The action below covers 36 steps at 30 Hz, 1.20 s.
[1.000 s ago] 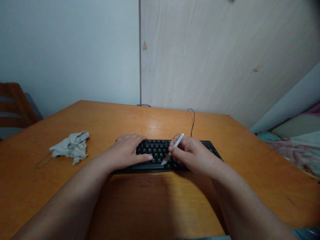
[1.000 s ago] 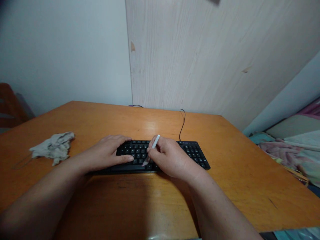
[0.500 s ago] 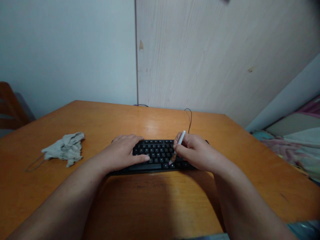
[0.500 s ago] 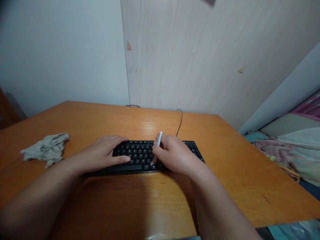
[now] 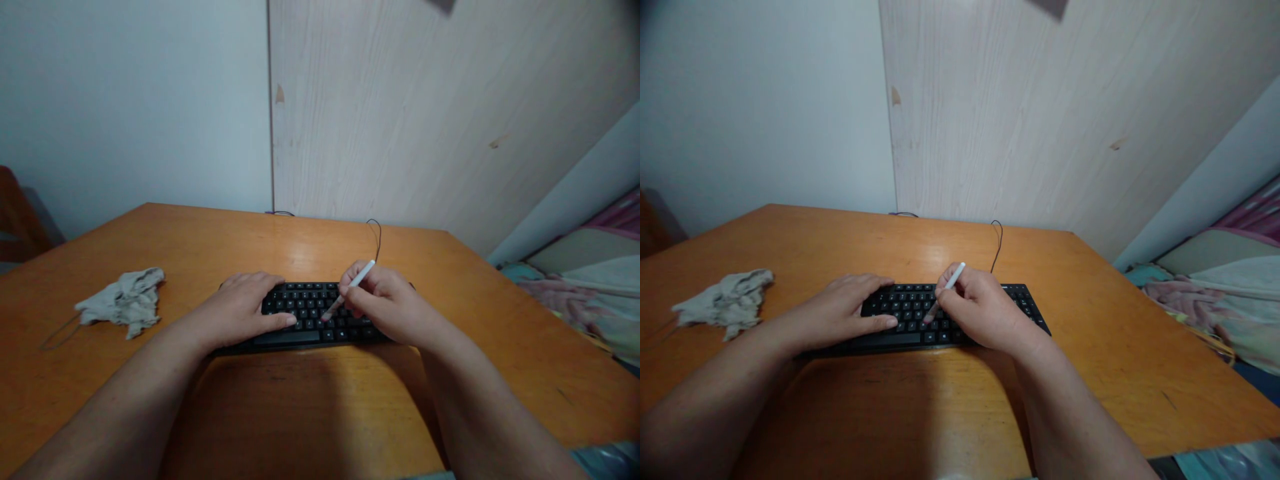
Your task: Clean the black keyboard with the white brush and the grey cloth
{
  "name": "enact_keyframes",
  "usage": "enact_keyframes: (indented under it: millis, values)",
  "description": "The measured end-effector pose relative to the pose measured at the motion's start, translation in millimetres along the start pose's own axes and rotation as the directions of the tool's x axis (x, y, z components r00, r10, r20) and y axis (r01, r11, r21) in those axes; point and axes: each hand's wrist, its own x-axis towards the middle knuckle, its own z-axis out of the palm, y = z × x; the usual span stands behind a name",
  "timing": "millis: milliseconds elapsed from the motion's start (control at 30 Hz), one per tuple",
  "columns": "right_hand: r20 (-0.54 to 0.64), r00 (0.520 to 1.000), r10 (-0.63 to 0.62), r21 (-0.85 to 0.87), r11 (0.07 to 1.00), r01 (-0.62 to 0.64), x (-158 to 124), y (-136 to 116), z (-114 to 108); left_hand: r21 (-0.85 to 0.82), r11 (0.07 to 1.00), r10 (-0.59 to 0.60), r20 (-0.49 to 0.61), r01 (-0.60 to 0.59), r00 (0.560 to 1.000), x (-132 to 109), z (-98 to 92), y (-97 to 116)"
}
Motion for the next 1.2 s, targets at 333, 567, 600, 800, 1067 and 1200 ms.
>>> enact_keyframes:
  millis: [333,567,600,800,1067,1200]
  values:
    - [0.016,1.000,-0.001,0.047,0.999,0.001,2,4,10,-0.019,1.000,-0.018,0.001,0.018,1.000,0,-3.2,6]
    - [0.028,1.000,0.004,-0.002,1.000,-0.004,3,5,10,-0.016,1.000,0.000,-0.003,0.000,1.000,0,-0.9,2]
    - [0.019,1.000,0.002,-0.028,1.000,-0.002,3,5,9,-0.017,1.000,0.000,-0.003,0.000,1.000,0,-0.7,2]
    - [-0.015,1.000,0.009,-0.145,0.989,-0.012,4,11,-1,-0.018,1.000,-0.013,0.007,0.013,1.000,0,-1.1,2]
    - [-0.051,0.997,0.054,-0.267,0.962,-0.066,1,10,-15,-0.028,1.000,-0.008,-0.002,0.008,1.000,0,-0.7,0]
    - [-0.082,0.995,0.065,-0.358,0.930,-0.090,1,9,-19,-0.020,1.000,-0.008,0.007,0.008,1.000,0,-1.9,1]
